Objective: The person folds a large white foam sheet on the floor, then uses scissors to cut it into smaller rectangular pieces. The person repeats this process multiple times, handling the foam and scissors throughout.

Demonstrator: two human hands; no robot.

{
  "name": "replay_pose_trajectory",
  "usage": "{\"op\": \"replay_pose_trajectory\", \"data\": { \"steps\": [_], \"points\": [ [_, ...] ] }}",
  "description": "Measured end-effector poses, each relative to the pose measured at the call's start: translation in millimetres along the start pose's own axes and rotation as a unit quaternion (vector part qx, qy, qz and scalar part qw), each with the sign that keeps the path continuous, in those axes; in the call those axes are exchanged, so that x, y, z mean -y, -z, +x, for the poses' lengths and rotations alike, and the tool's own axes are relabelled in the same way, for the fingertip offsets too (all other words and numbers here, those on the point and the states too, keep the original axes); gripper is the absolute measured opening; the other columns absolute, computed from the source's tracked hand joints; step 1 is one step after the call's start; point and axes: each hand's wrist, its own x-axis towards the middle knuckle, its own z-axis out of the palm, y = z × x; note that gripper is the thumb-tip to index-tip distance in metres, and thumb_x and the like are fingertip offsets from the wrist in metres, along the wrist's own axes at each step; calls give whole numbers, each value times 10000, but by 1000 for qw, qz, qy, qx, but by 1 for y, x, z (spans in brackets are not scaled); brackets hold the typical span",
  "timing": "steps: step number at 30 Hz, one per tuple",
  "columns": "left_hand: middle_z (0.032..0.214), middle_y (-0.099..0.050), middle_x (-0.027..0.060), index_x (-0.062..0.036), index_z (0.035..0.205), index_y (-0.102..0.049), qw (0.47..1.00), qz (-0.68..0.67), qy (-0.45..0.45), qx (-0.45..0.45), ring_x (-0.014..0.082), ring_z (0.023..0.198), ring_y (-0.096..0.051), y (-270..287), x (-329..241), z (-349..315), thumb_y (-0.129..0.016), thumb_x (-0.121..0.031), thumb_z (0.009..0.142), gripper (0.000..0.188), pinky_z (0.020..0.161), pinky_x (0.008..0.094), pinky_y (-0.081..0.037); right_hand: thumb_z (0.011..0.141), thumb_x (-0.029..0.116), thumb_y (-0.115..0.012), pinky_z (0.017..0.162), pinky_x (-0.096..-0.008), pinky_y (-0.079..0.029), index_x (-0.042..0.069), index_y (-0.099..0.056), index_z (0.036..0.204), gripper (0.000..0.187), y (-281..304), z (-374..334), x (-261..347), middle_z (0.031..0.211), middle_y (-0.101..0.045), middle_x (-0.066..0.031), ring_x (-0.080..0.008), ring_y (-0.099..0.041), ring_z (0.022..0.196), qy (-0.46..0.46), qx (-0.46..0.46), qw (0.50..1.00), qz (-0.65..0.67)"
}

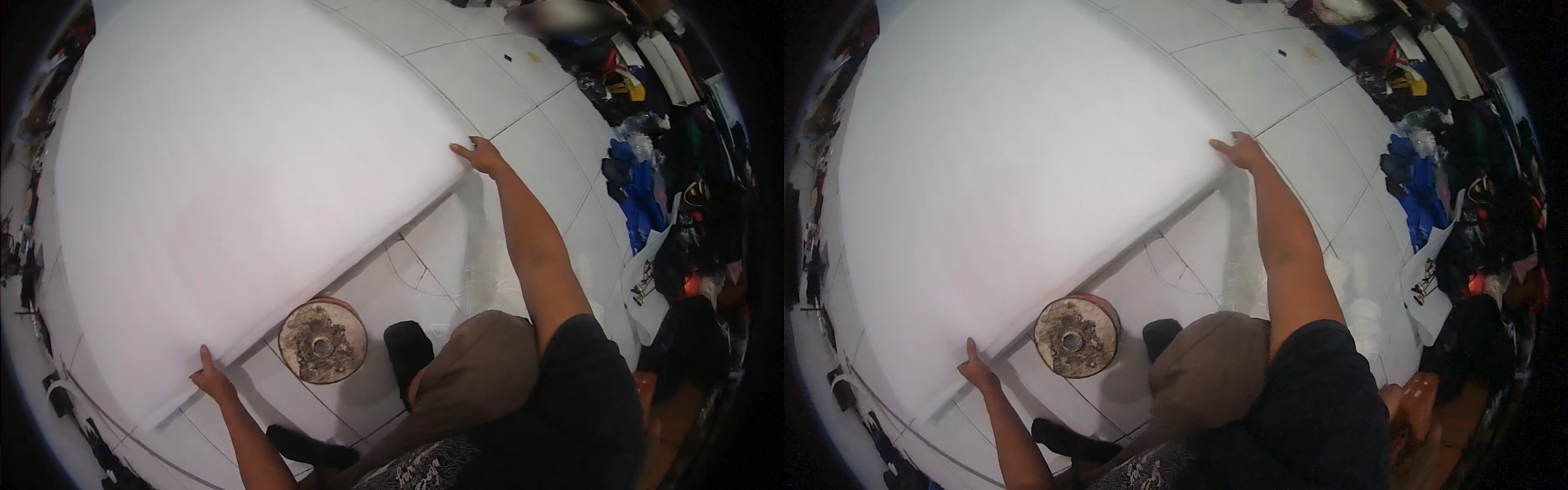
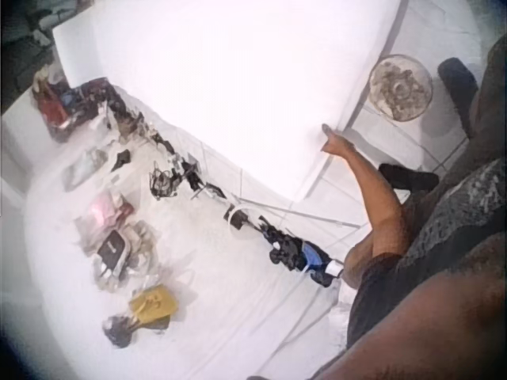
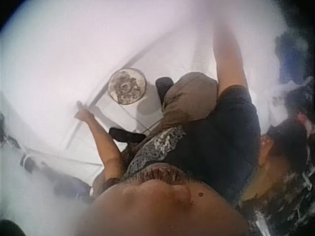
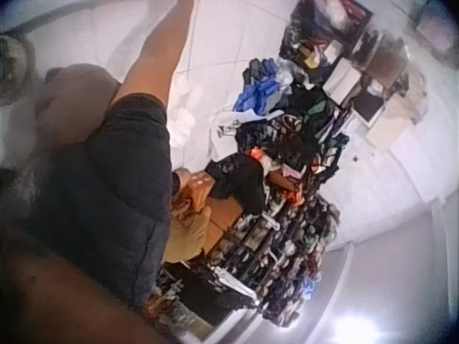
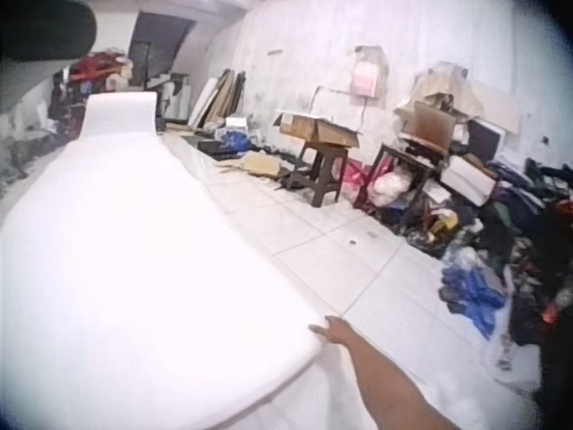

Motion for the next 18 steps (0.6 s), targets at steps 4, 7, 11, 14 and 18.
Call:
{"op": "replay_pose_trajectory", "data": {
  "steps": [4, 7, 11, 14, 18],
  "points": [
    [1029, -654, 136, 109, 1056, -614, 1000, 30, 6, -3, 217, 867, -592, -8, -7, -14, -718, -163, 833, 367, 803, 342, -478, 730, 544, -747, 1011, -409, -418, -87, -441, 1332, 924, 5, 1, -25, 1321, -513, -249, -337, -513, 1214, -14, 6, 998, 60],
    [1016, -660, 146, 107, 1029, -630, 998, 57, -17, -26, 234, 870, -602, 7, 8, -3, -715, -143, 825, 334, 816, 356, -477, 762, 475, -749, 989, -392, -429, -83, -463, 1315, 837, -6, 0, -6, 1299, -538, -220, -305, -534, 1181, -4, 42, 995, 88],
    [1124, -557, 183, 94, 1154, -471, 983, -21, -167, -76, 279, 1021, -530, -5, -1, -25, -724, -154, 831, 479, 948, 396, -412, 770, 467, -741, 1014, -386, -402, -98, -468, 1306, 826, -1, 20, -31, 1294, -540, -231, -306, -524, 1197, 54, 89, 988, 117],
    [1146, -453, 189, 70, 1123, -422, 926, 171, -59, -330, 294, 1076, -427, 24, -2, -17, -710, -122, 831, 453, 992, 409, -334, 821, 441, -703, 963, -341, -434, -83, -499, 1284, 729, 6, 14, -38, 1217, -599, -192, -246, -588, 1095, 57, 98, 986, 121],
    [1385, -339, 210, -8, 1331, -379, 910, 233, -343, -26, 350, 1334, -282, 23, -55, -14, -732, -301, 807, 697, 1117, 467, -227, 841, 437, -687, 995, -356, -403, -73, -497, 1292, 706, 8, -3, -11, 1230, -594, -179, -250, -561, 1134, 16, 137, 985, 100]
  ]
}}
